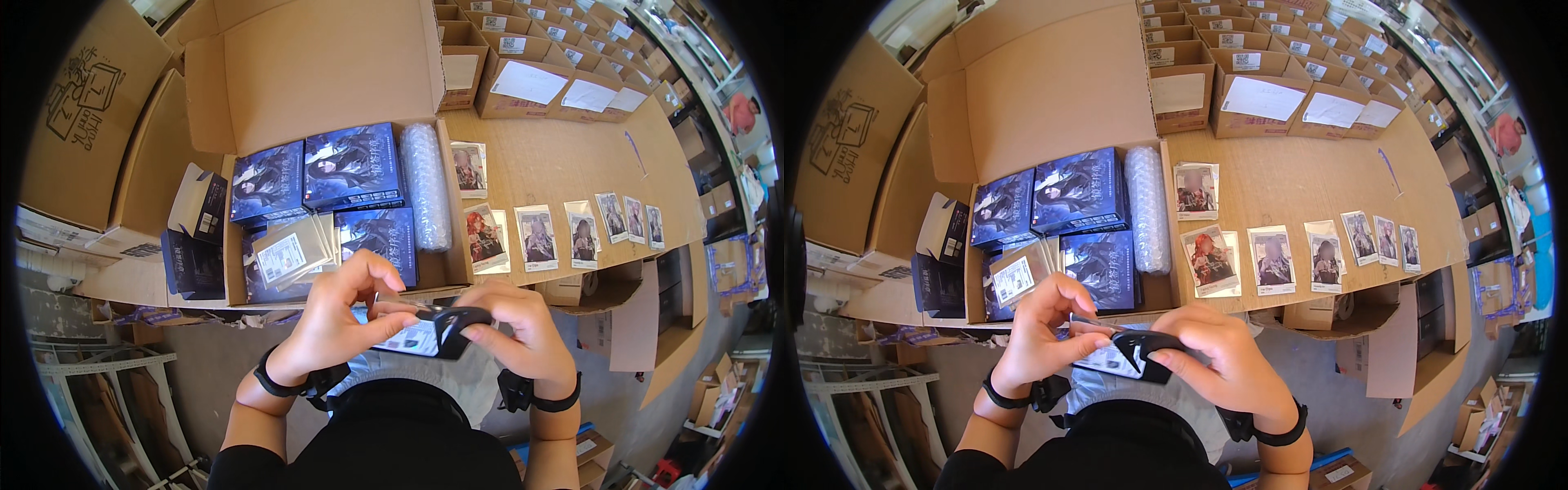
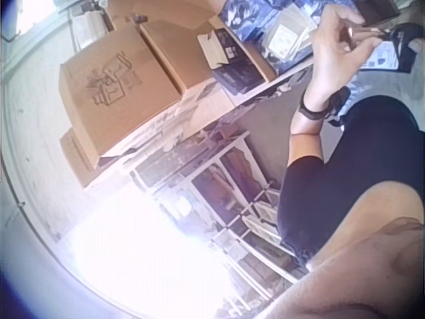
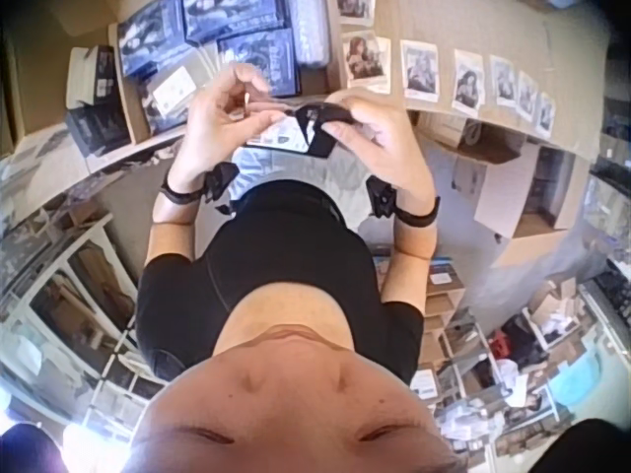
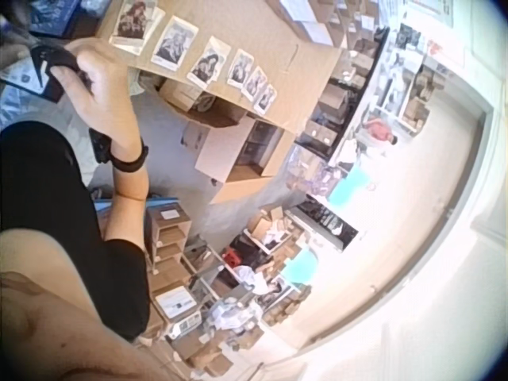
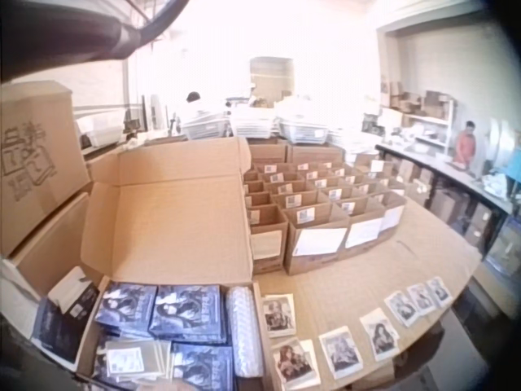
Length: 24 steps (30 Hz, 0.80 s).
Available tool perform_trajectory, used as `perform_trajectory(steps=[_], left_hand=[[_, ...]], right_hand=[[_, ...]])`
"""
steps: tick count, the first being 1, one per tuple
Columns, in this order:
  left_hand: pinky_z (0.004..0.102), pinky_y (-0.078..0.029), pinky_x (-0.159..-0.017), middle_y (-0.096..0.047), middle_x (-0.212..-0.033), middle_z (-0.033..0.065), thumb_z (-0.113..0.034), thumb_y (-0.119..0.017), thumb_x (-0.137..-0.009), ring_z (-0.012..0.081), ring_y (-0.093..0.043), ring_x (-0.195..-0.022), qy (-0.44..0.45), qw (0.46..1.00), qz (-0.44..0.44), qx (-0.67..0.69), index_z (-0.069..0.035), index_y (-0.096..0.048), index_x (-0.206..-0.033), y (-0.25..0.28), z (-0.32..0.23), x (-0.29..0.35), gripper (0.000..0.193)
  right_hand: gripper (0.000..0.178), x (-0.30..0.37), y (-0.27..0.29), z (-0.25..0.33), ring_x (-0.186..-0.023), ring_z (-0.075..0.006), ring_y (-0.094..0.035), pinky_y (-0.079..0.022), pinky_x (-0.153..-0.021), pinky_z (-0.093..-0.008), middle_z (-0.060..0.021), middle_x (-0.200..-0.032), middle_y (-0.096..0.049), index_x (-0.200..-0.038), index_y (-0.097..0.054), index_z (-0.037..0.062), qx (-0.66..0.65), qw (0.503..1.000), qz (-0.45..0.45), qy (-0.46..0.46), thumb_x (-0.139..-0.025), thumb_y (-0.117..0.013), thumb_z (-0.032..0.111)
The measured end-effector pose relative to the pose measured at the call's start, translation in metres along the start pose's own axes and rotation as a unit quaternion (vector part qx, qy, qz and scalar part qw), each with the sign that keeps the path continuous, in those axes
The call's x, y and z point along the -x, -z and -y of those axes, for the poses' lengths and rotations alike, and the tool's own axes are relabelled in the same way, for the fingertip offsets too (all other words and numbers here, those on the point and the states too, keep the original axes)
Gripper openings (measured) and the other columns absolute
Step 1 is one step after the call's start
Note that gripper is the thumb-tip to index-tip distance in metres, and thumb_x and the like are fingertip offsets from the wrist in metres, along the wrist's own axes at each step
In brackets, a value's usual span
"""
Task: The person sorts anime-themed cards and stickers into small envelopes at a wooden packing station. They match cards from a stack with specific stickers and place them into protective sleeves or arrange them in rows on the table.
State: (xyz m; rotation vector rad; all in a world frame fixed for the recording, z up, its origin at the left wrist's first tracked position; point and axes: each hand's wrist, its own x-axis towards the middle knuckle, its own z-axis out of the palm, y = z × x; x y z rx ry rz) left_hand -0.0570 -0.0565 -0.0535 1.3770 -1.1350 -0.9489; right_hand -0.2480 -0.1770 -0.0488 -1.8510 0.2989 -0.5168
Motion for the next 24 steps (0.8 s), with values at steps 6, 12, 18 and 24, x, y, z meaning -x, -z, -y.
perform_trajectory(steps=[6, 12, 18, 24], left_hand=[[0.0251, -0.043, -0.074, -0.055, -0.093, 0.0069, -0.008, -0.066, -0.076, 0.0118, -0.054, -0.087, 0.015, 0.962, -0.002, 0.272, -0.005, -0.041, -0.106, 0.004, 0.007, 0.0, 0.04], [0.0315, -0.039, -0.091, -0.054, -0.109, 0.0063, -0.008, -0.064, -0.079, 0.0148, -0.051, -0.102, 0.066, 0.968, 0.076, 0.229, 0.0, -0.047, -0.113, -0.014, 0.023, 0.008, 0.039], [0.0239, -0.043, -0.079, -0.058, -0.098, 0.0054, -0.002, -0.05, -0.087, 0.0092, -0.053, -0.09, 0.036, 0.981, -0.014, 0.191, 0.003, -0.052, -0.108, -0.007, 0.028, 0.004, 0.022], [0.0246, -0.047, -0.061, -0.063, -0.079, 0.0113, 0.006, -0.057, -0.077, 0.0206, -0.061, -0.067, -0.114, 0.962, -0.008, -0.246, 0.0, -0.06, -0.098, 0.001, 0.008, -0.005, 0.022]], right_hand=[[0.013, 0.009, -0.004, -0.014, -0.065, -0.0085, -0.05, -0.038, -0.056, -0.0203, -0.0033, -0.076, -0.057, -0.084, -0.059, -0.005, -0.128, 0.983, -0.077, -0.11, -0.08, -0.06, 0.008], [0.018, 0.008, -0.018, -0.026, -0.061, -0.0061, -0.049, -0.04, -0.054, -0.0192, -0.0013, -0.076, -0.055, -0.098, -0.057, -0.0017, -0.315, 0.928, -0.167, -0.109, -0.084, -0.056, 0.01], [0.022, 0.015, -0.018, -0.019, -0.067, -0.0078, -0.054, -0.045, -0.06, -0.0195, -0.0083, -0.087, -0.061, -0.099, -0.057, -0.0036, -0.247, 0.952, -0.121, -0.132, -0.084, -0.057, 0.013], [0.018, 0.015, 0.015, -0.01, -0.059, -0.0092, -0.052, -0.043, -0.055, -0.0203, -0.008, -0.078, -0.059, -0.087, -0.056, -0.0042, -0.125, 0.955, -0.27, 0.012, -0.084, -0.056, 0.014]])
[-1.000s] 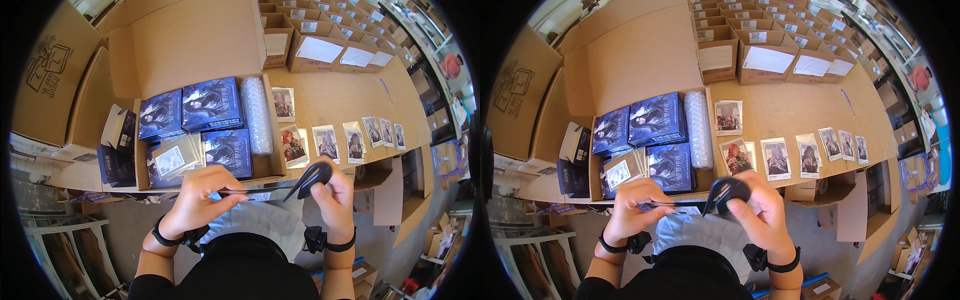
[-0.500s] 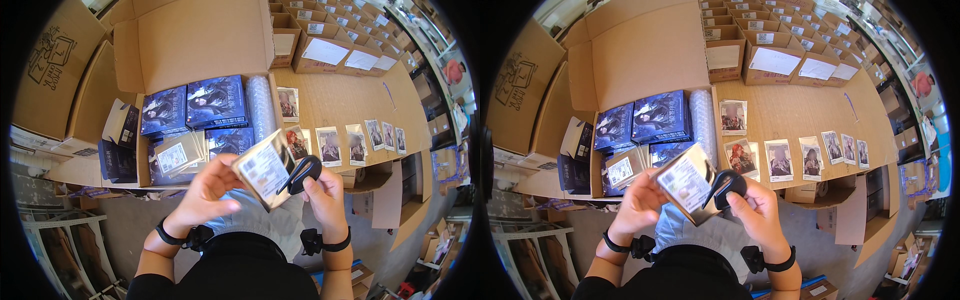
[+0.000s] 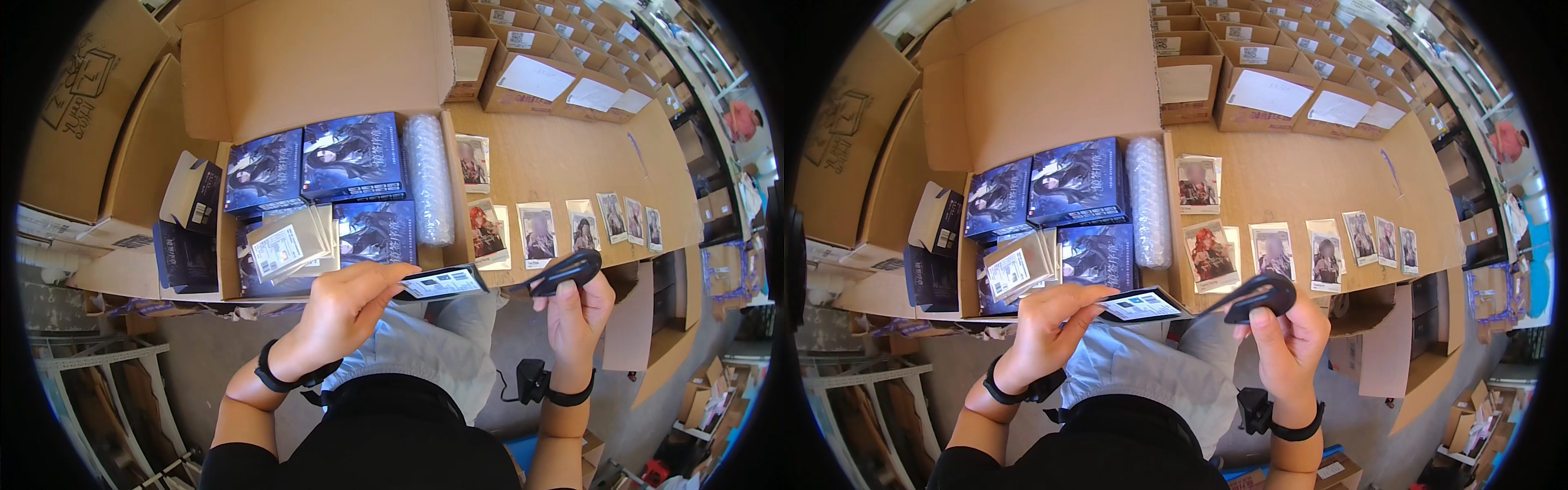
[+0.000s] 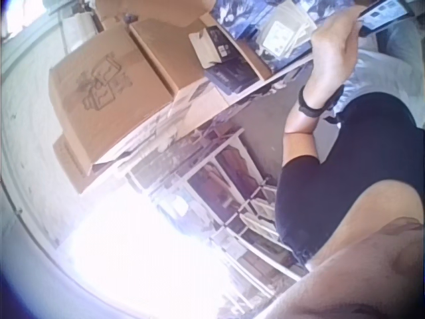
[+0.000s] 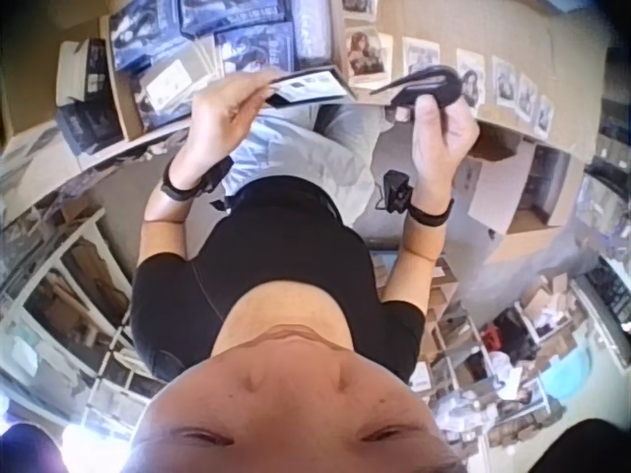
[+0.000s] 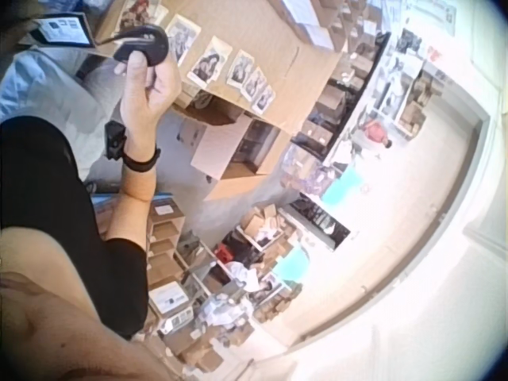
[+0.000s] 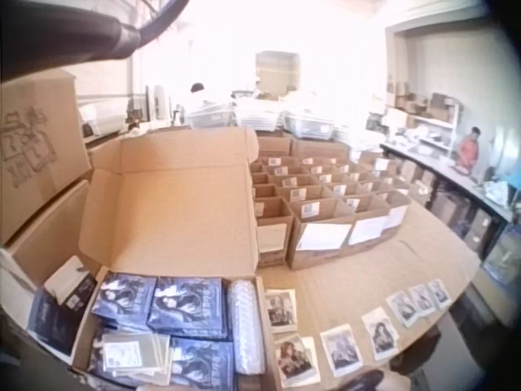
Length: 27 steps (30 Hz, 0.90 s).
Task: The person sorts anime-themed cards and stickers into small envelopes at a wooden packing station. They match cards from a stack with specific stickers and place them into protective sleeves or arrange them in rows on the table.
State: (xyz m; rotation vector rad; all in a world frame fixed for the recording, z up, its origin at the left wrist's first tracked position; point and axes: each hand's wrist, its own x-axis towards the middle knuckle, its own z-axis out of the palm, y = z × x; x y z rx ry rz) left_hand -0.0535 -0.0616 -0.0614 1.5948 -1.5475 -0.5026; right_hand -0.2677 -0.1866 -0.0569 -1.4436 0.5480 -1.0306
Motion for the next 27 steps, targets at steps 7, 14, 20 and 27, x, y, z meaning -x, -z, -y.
perform_trajectory(steps=[7, 14, 20, 27], left_hand=[[0.0282, -0.048, -0.057, -0.062, -0.075, 0.0128, 0.012, -0.056, -0.069, 0.0242, -0.061, -0.065, -0.009, 0.999, 0.001, -0.053, -0.001, -0.063, -0.093, -0.001, 0.002, 0.001, 0.029], [0.0284, -0.049, -0.058, -0.062, -0.076, 0.0133, 0.013, -0.055, -0.068, 0.0245, -0.061, -0.066, -0.023, 0.998, 0.016, -0.049, -0.001, -0.062, -0.093, 0.001, 0.003, 0.001, 0.029], [0.0297, -0.049, -0.058, -0.062, -0.077, 0.0133, 0.013, -0.054, -0.067, 0.0271, -0.061, -0.067, -0.03, 0.998, 0.017, -0.043, -0.001, -0.062, -0.093, 0.001, 0.004, 0.002, 0.031], [0.0316, -0.05, -0.058, -0.061, -0.078, 0.0124, 0.013, -0.051, -0.064, 0.0285, -0.061, -0.068, -0.038, 0.998, 0.022, -0.04, -0.001, -0.061, -0.095, 0.001, 0.006, 0.002, 0.036]], right_hand=[[0.01, -0.014, -0.006, 0.007, -0.058, -0.0165, -0.05, -0.037, -0.053, -0.0248, -0.0086, -0.069, -0.057, -0.078, -0.057, -0.0039, 0.21, 0.973, 0.081, 0.053, -0.078, -0.06, 0.006], [0.008, -0.019, -0.015, 0.008, -0.059, -0.0202, -0.051, -0.04, -0.054, -0.0269, -0.0105, -0.071, -0.058, -0.076, -0.057, -0.0044, 0.208, 0.97, 0.108, 0.069, -0.076, -0.06, 0.003], [0.008, -0.018, -0.016, 0.007, -0.059, -0.0198, -0.051, -0.039, -0.054, -0.0265, -0.0102, -0.071, -0.057, -0.076, -0.056, -0.0044, 0.21, 0.97, 0.108, 0.06, -0.076, -0.061, 0.003], [0.008, -0.02, -0.015, 0.01, -0.059, -0.0194, -0.05, -0.039, -0.055, -0.0261, -0.01, -0.071, -0.057, -0.077, -0.057, -0.0043, 0.207, 0.969, 0.123, 0.056, -0.076, -0.06, 0.003]])
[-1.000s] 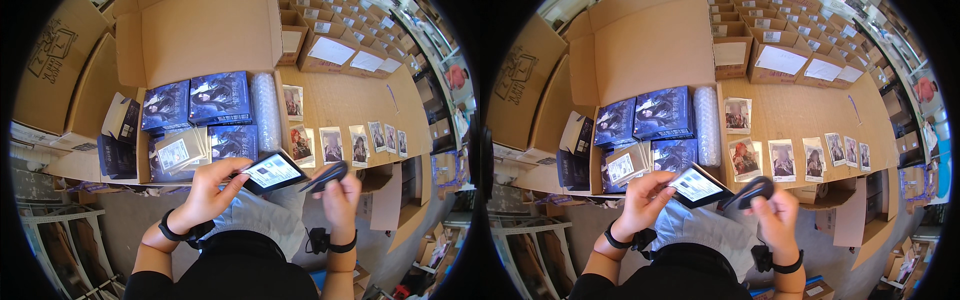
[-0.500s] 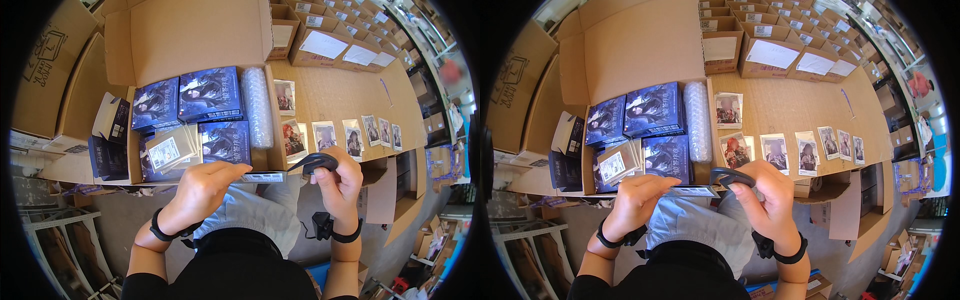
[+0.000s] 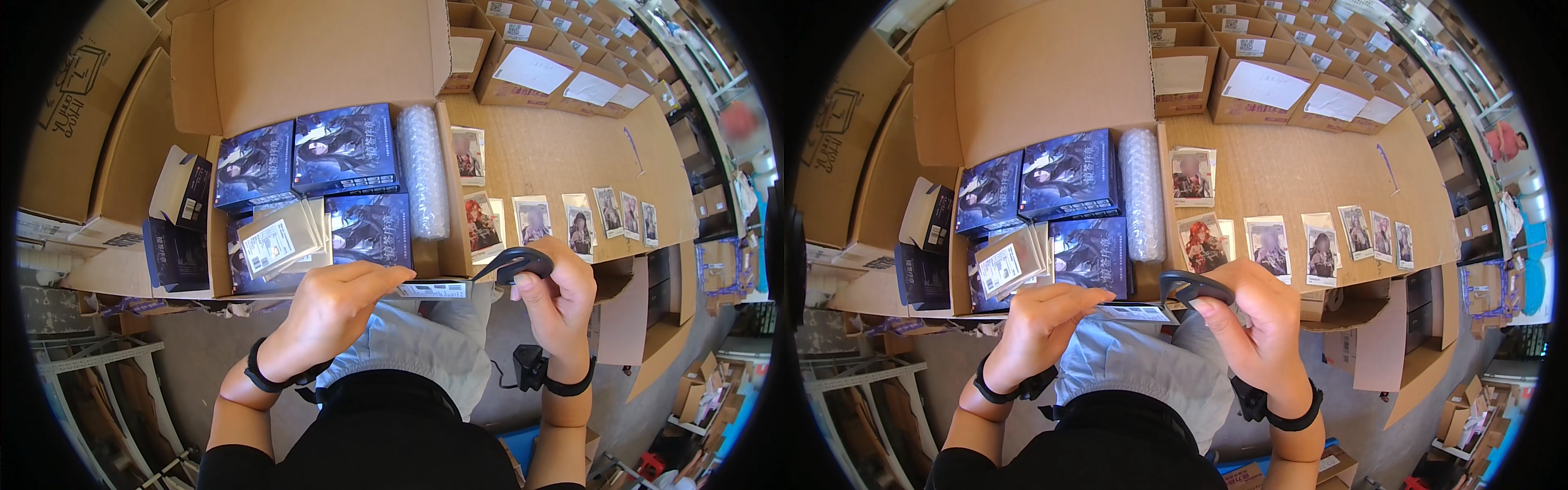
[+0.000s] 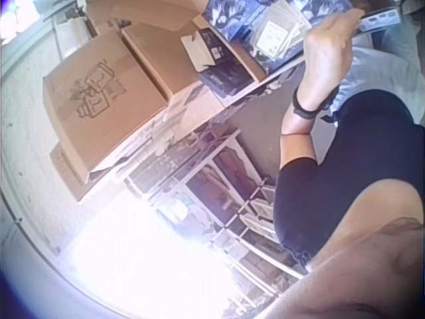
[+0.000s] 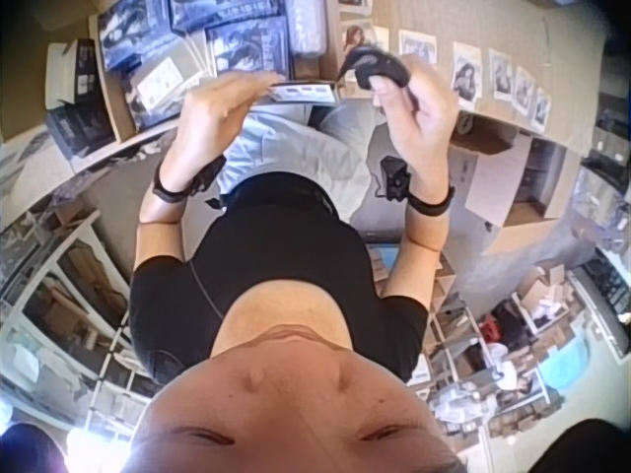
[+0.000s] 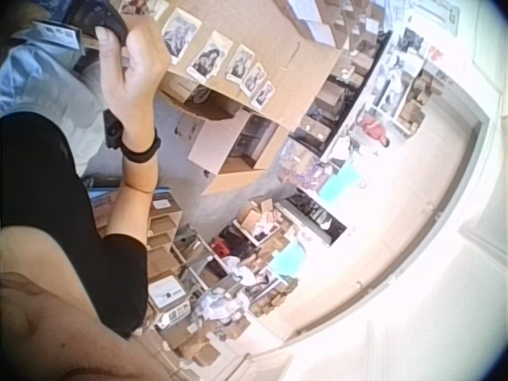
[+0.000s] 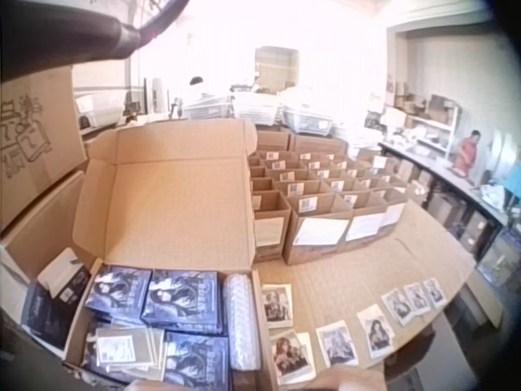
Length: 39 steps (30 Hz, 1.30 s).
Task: The person sorts anime-themed cards and stickers into small envelopes at a wooden packing station. They match cards from a stack with specific stickers and place them into protective sleeves or arrange them in rows on the table.
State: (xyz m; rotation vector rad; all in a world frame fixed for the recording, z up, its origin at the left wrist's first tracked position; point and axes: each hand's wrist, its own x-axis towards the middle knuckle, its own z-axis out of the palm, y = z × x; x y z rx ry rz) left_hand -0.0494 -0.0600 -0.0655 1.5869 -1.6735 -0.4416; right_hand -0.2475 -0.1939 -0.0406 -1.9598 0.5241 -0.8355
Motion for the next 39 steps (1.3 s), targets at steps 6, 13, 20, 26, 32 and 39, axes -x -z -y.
perform_trajectory(steps=[6, 13, 20, 26, 32, 39], left_hand=[[0.0316, -0.05, -0.058, -0.061, -0.078, 0.0121, 0.013, -0.051, -0.064, 0.0285, -0.061, -0.068, 0.0, 1.0, 0.004, -0.004, -0.001, -0.061, -0.095, -0.001, 0.001, 0.001, 0.035], [0.0305, -0.049, -0.057, -0.061, -0.075, 0.0134, 0.014, -0.053, -0.065, 0.0274, -0.061, -0.066, 0.014, 1.0, -0.016, 0.021, 0.0, -0.061, -0.092, 0.0, 0.003, 0.003, 0.032], [0.0292, -0.047, -0.055, -0.061, -0.073, 0.0139, 0.012, -0.056, -0.069, 0.0265, -0.06, -0.062, 0.037, 0.995, -0.068, 0.057, 0.001, -0.062, -0.087, 0.0, -0.003, 0.005, 0.022], [0.0271, -0.045, -0.054, -0.06, -0.071, 0.0131, 0.009, -0.057, -0.073, 0.0243, -0.058, -0.06, 0.058, 0.991, -0.091, 0.077, 0.001, -0.063, -0.086, 0.004, -0.002, 0.005, 0.016], [0.0265, -0.044, -0.055, -0.061, -0.07, 0.0121, 0.005, -0.057, -0.076, 0.0221, -0.058, -0.06, 0.088, 0.986, -0.109, 0.092, 0.0, -0.063, -0.084, 0.011, 0.001, 0.006, 0.011], [0.0257, -0.044, -0.056, -0.062, -0.072, 0.0112, 0.005, -0.057, -0.076, 0.0215, -0.058, -0.061, 0.109, 0.981, -0.14, 0.082, 0.0, -0.063, -0.084, 0.02, 0.011, 0.011, 0.011]], right_hand=[[0.009, 0.0, 0.002, 0.001, -0.058, -0.0188, -0.049, -0.039, -0.054, -0.0254, -0.0091, -0.07, -0.056, -0.077, -0.057, -0.0041, 0.022, 0.999, 0.032, -0.012, -0.077, -0.06, 0.004], [0.01, 0.001, 0.001, -0.003, -0.052, -0.0189, -0.043, -0.034, -0.049, -0.0271, -0.0091, -0.063, -0.048, -0.076, -0.055, -0.0027, 0.057, 0.994, 0.085, -0.044, -0.077, -0.061, 0.006], [0.013, 0.013, -0.004, -0.005, -0.05, -0.0199, -0.04, -0.032, -0.047, -0.0275, -0.009, -0.06, -0.043, -0.074, -0.054, -0.0024, 0.048, 0.994, 0.079, -0.064, -0.077, -0.061, 0.008], [0.015, 0.018, -0.007, -0.003, -0.05, -0.0203, -0.04, -0.032, -0.046, -0.0278, -0.009, -0.06, -0.043, -0.073, -0.052, -0.0025, 0.046, 0.991, 0.1, -0.081, -0.078, -0.061, 0.009], [0.015, 0.017, -0.014, -0.003, -0.05, -0.0203, -0.04, -0.032, -0.046, -0.0281, -0.0089, -0.06, -0.043, -0.072, -0.051, -0.0023, 0.053, 0.99, 0.111, -0.073, -0.077, -0.061, 0.007], [0.012, 0.011, -0.026, 0.0, -0.049, -0.0218, -0.041, -0.033, -0.046, -0.0284, -0.0095, -0.061, -0.044, -0.074, -0.053, -0.0023, 0.066, 0.99, 0.114, -0.054, -0.077, -0.062, 0.006]])
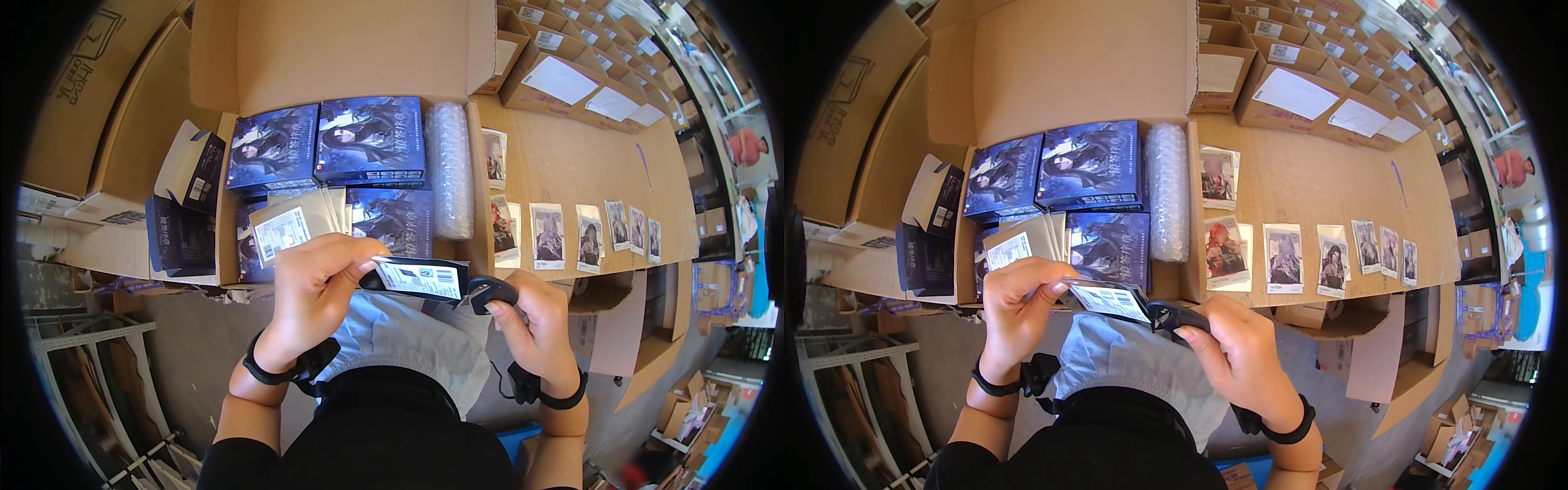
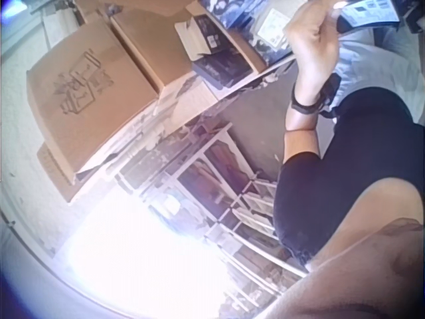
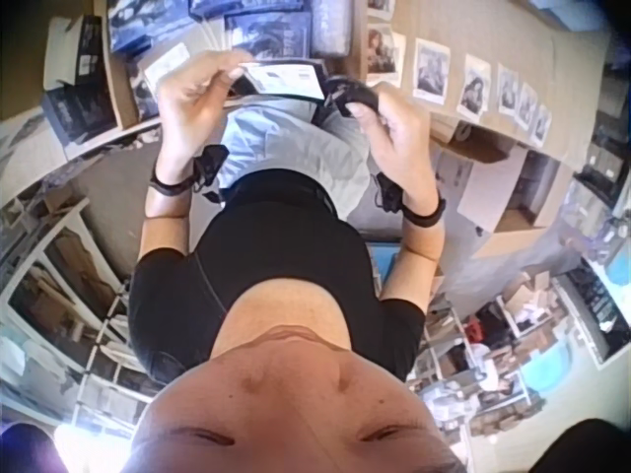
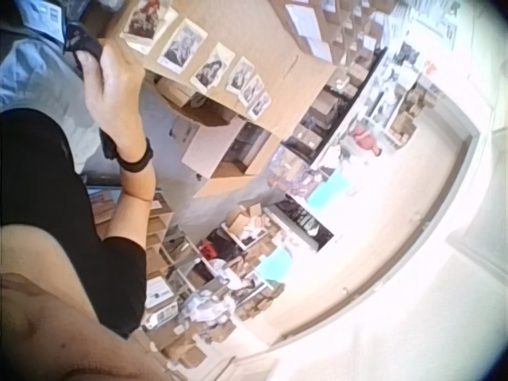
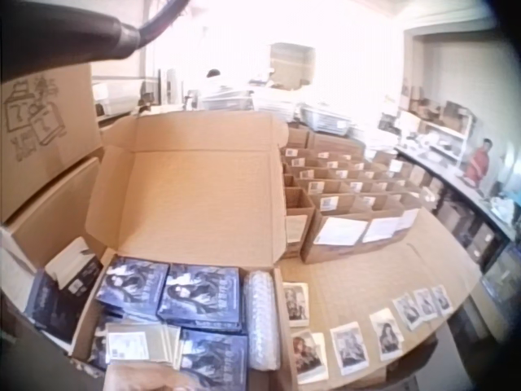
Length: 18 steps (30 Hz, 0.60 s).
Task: The person sorts anime-themed cards and stickers into small envelopes at a wooden packing station. They match cards from a stack with specific stickers and place them into protective sleeves or arrange them in rows on the table.
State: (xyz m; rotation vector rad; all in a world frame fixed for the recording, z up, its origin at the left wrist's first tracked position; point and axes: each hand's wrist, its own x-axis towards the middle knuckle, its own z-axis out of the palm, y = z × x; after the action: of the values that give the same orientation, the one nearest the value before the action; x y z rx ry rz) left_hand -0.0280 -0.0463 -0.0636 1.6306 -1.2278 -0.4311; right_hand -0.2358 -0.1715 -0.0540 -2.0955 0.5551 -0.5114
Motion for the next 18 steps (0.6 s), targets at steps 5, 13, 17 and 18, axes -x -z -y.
perform_trajectory(steps=[5, 13, 17, 18], left_hand=[[0.0246, -0.044, -0.057, -0.062, -0.072, 0.0101, 0.006, -0.057, -0.075, 0.0186, -0.058, -0.063, 0.012, 0.999, -0.031, 0.008, 0.001, -0.063, -0.082, 0.012, -0.003, 0.002, 0.011], [0.023, -0.044, -0.059, -0.063, -0.073, 0.0082, 0.009, -0.055, -0.073, 0.0149, -0.057, -0.062, -0.004, 0.995, -0.102, 0.0, 0.001, -0.064, -0.079, 0.036, -0.005, 0.011, 0.014], [0.0211, -0.044, -0.06, -0.063, -0.079, 0.0069, 0.005, -0.053, -0.079, 0.0107, -0.056, -0.063, 0.026, 0.962, -0.272, 0.014, 0.002, -0.061, -0.092, 0.065, 0.022, 0.022, 0.016], [0.0208, -0.045, -0.061, -0.063, -0.08, 0.0071, 0.003, -0.052, -0.081, 0.01, -0.056, -0.064, 0.024, 0.957, -0.28, 0.072, 0.004, -0.059, -0.097, 0.086, 0.031, 0.026, 0.017]], right_hand=[[0.012, -0.006, -0.005, 0.005, -0.05, -0.0237, -0.044, -0.036, -0.045, -0.0294, -0.0102, -0.062, -0.045, -0.076, -0.055, -0.0022, 0.023, 0.999, 0.003, 0.049, -0.076, -0.063, 0.007], [0.012, -0.021, -0.014, 0.023, -0.049, -0.024, -0.045, -0.036, -0.045, -0.0296, -0.0106, -0.063, -0.047, -0.075, -0.056, -0.0011, 0.01, 0.995, 0.036, 0.093, -0.075, -0.064, 0.008], [0.013, -0.023, -0.01, 0.025, -0.049, -0.0238, -0.044, -0.036, -0.045, -0.0304, -0.0111, -0.06, -0.045, -0.074, -0.055, -0.0011, 0.011, 0.998, 0.045, 0.053, -0.076, -0.063, 0.008], [0.014, -0.022, -0.004, 0.024, -0.049, -0.0237, -0.044, -0.035, -0.045, -0.0306, -0.0112, -0.059, -0.044, -0.073, -0.054, -0.0012, 0.011, 0.998, 0.049, 0.034, -0.076, -0.063, 0.009]])
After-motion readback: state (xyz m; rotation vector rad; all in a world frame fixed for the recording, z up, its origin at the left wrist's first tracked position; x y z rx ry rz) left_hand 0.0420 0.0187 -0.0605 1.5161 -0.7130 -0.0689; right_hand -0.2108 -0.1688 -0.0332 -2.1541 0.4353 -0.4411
